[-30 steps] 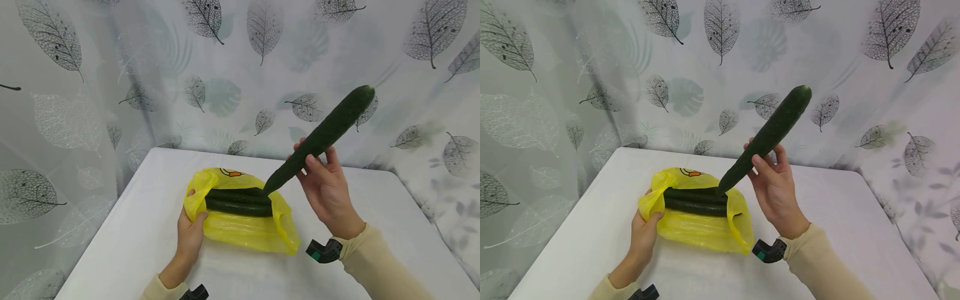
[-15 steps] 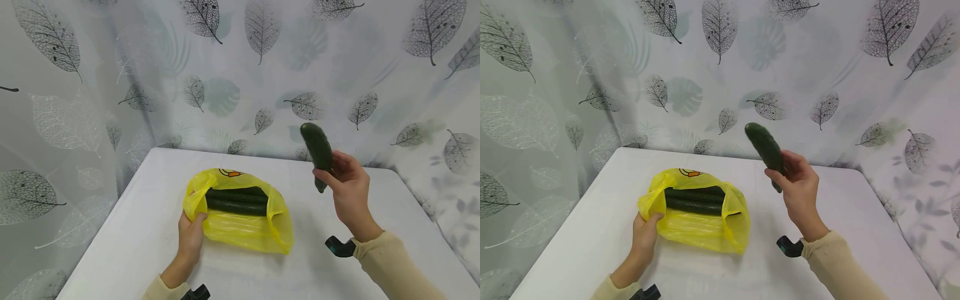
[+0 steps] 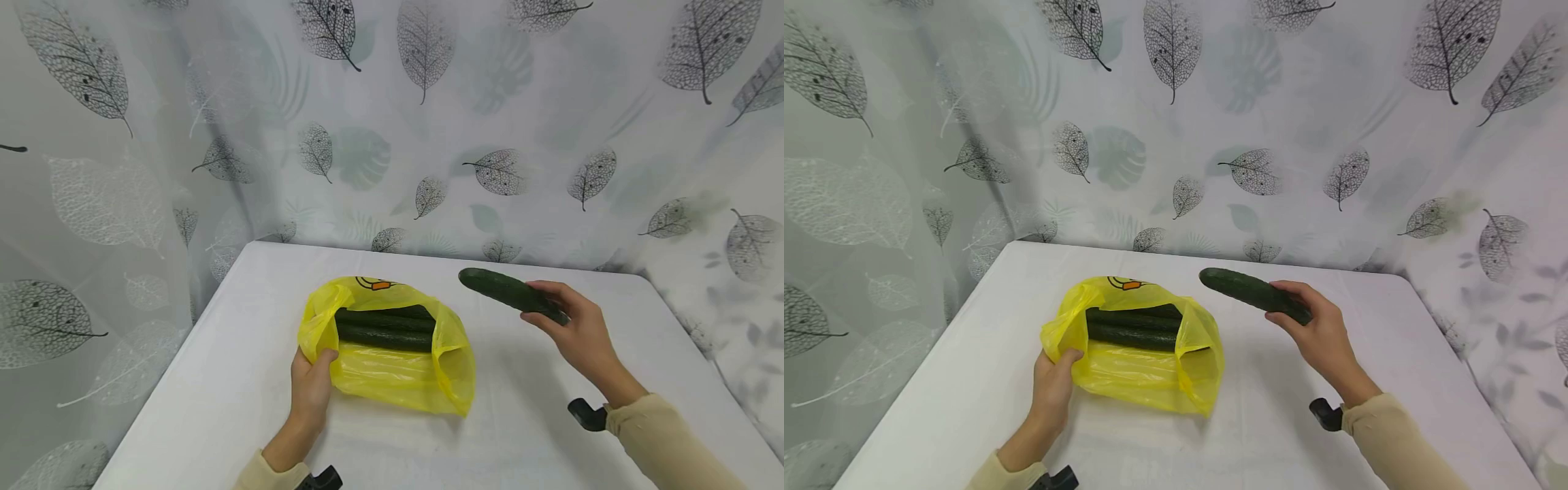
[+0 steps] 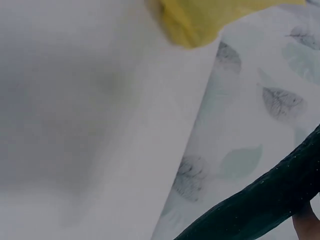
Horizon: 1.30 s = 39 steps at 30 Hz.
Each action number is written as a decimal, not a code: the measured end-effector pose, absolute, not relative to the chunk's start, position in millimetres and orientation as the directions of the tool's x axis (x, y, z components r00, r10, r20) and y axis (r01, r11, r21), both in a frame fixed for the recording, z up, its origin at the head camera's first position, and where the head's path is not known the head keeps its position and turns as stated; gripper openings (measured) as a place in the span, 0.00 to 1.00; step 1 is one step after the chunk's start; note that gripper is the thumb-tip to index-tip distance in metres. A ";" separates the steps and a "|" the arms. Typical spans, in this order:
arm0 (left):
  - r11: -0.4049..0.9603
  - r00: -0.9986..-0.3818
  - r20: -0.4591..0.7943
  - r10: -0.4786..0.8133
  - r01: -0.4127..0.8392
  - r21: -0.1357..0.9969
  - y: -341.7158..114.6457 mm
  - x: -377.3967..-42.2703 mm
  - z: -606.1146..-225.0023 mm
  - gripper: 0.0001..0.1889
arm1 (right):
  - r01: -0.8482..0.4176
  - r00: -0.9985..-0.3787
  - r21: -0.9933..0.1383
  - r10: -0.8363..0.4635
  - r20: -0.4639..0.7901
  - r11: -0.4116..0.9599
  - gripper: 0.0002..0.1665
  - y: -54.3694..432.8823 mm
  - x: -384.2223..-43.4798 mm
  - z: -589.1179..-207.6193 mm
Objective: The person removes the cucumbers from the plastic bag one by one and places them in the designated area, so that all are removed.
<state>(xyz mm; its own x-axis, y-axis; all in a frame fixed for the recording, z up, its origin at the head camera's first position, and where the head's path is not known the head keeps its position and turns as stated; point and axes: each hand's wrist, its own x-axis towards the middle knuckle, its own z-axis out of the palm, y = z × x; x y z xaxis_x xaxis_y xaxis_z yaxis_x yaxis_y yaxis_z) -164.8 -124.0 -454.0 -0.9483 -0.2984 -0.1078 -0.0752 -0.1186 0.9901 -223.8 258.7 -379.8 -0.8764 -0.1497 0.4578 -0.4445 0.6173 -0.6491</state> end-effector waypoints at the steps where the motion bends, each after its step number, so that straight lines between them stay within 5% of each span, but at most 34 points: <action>1: -0.118 -0.948 -0.107 -0.299 -0.075 0.990 -123.9 -164.6 -454.0 0.28 | -0.439 -0.879 -0.633 -0.161 0.448 0.638 0.32 263.6 -223.8 -382.7; 16: -0.105 -0.949 -0.116 -0.292 -0.088 0.991 -122.6 -164.4 -456.5 0.27 | -0.533 -0.811 -0.253 -0.402 0.426 0.808 0.35 328.7 -234.2 -424.2; 30: -0.145 -0.931 -0.172 -0.322 -0.131 0.981 -122.8 -162.4 -453.2 0.27 | -0.423 -0.900 -0.325 -0.350 0.260 0.846 0.33 367.3 -238.6 -445.4; 39: -0.163 -0.937 -0.179 -0.300 -0.134 0.977 -122.1 -163.6 -454.4 0.30 | -0.437 -0.899 -0.329 -0.391 0.197 0.837 0.32 374.9 -245.7 -450.2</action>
<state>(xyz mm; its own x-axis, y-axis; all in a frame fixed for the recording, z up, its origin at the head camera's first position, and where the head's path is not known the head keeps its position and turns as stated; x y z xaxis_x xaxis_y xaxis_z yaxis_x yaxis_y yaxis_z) -163.6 -122.1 -454.4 -0.9369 -0.3004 -0.1789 -0.1343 -0.1630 0.9774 -245.7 374.9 -450.2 -0.8989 -0.3913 0.1969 -0.4366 0.8373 -0.3291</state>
